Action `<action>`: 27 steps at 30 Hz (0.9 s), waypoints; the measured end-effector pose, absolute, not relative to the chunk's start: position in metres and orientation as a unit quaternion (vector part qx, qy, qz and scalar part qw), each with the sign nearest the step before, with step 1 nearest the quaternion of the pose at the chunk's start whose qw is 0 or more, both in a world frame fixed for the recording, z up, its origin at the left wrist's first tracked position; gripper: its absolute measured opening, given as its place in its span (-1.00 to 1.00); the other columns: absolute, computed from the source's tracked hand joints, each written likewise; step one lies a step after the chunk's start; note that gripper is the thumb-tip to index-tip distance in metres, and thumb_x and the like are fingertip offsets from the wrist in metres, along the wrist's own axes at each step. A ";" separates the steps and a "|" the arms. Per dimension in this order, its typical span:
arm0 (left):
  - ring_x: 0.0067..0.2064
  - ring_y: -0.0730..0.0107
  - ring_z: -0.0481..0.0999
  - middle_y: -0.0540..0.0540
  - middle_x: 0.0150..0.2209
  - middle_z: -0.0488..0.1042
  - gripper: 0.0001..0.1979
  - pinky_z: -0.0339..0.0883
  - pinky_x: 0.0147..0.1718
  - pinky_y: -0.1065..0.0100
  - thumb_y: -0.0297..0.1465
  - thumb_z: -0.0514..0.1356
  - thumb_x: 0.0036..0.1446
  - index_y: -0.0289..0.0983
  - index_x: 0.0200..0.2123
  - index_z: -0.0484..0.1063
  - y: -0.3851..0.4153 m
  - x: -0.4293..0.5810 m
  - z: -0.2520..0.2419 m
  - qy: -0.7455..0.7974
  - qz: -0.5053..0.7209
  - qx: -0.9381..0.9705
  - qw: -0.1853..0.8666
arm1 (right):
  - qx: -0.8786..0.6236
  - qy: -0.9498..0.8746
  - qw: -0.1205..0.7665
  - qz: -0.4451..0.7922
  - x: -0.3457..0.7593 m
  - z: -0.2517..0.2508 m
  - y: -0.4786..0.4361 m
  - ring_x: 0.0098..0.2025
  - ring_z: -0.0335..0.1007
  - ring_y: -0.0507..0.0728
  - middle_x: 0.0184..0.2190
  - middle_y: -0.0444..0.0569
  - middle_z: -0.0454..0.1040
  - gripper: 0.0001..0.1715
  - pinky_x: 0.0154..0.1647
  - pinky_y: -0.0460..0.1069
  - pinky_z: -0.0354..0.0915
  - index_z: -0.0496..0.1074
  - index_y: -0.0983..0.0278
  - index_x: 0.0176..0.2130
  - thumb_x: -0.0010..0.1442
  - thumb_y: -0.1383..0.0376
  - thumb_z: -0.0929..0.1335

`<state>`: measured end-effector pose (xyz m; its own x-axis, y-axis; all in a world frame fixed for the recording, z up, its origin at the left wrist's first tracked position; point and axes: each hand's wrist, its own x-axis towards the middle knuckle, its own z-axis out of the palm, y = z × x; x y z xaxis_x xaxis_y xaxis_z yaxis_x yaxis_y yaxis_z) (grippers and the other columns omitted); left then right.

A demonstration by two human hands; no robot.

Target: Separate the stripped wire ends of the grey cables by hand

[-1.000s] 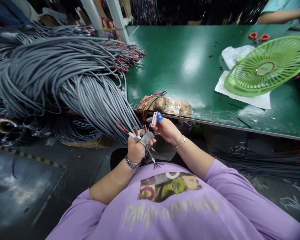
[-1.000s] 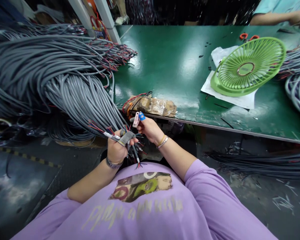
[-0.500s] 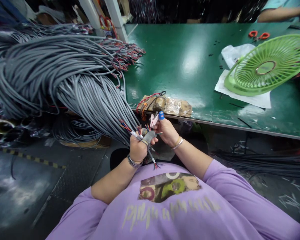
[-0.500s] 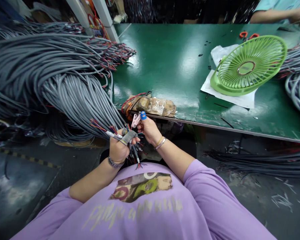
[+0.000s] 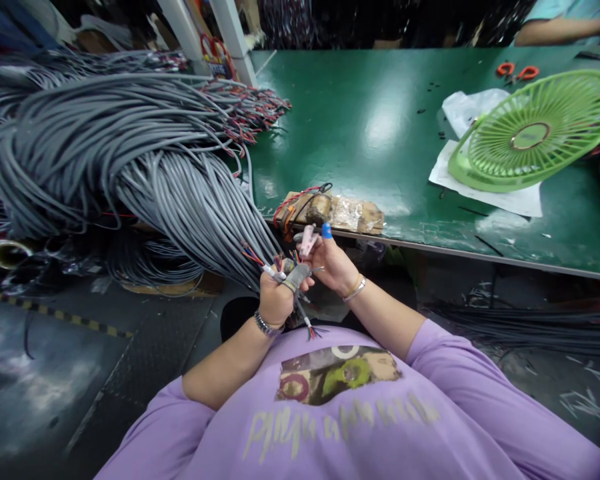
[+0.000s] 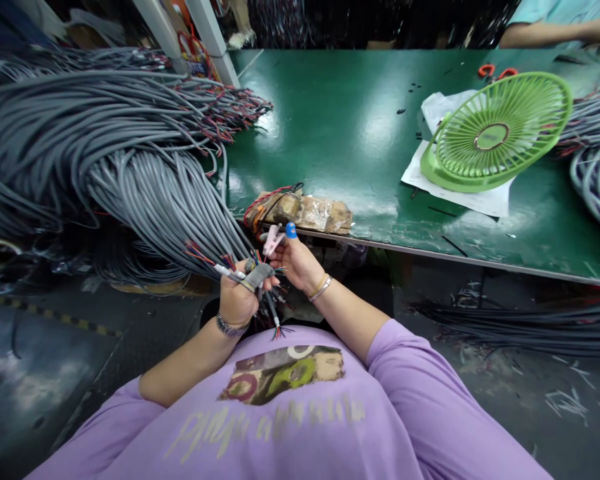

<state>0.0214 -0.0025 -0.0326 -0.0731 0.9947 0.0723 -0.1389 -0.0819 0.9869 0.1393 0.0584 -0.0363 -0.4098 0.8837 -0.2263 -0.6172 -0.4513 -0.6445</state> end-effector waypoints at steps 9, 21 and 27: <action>-0.52 0.41 0.52 -0.02 -0.66 0.42 -0.65 0.37 -0.51 0.42 -0.22 0.33 0.03 -0.28 -0.65 0.39 -0.014 0.012 -0.037 0.473 0.597 0.449 0.468 | -0.210 -0.346 0.403 0.821 0.172 -0.062 0.028 -0.43 0.31 -0.02 -0.31 -0.11 0.49 -0.37 -0.39 -0.09 0.28 0.50 0.26 -0.16 -0.25 0.13 0.60; -0.51 0.39 0.50 -0.09 -0.58 0.51 -0.70 0.38 -0.47 0.38 -0.21 0.35 0.01 -0.27 -0.62 0.49 -0.017 0.006 -0.040 0.474 0.493 0.558 0.470 | -0.318 -0.396 0.456 0.731 0.154 -0.043 0.013 -0.60 0.24 -0.03 -0.64 -0.19 0.38 -0.56 -0.53 -0.10 0.10 0.35 0.29 -0.47 -0.08 0.04 0.53; -0.50 0.35 0.53 -0.07 -0.61 0.48 -0.69 0.39 -0.48 0.37 -0.21 0.30 0.07 -0.28 -0.60 0.46 -0.017 0.007 -0.041 0.461 0.544 0.510 0.481 | -0.319 -0.382 0.434 0.751 0.150 -0.042 0.016 -0.64 0.19 -0.05 -0.67 -0.16 0.38 -0.53 -0.58 -0.11 0.03 0.34 0.30 -0.50 -0.10 0.04 0.53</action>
<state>0.0068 -0.0169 -0.0412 -0.0169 0.9937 0.1112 -0.0526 -0.1120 0.9923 0.1505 0.0159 -0.0417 -0.4198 0.8955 -0.1480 -0.4071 -0.3315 -0.8511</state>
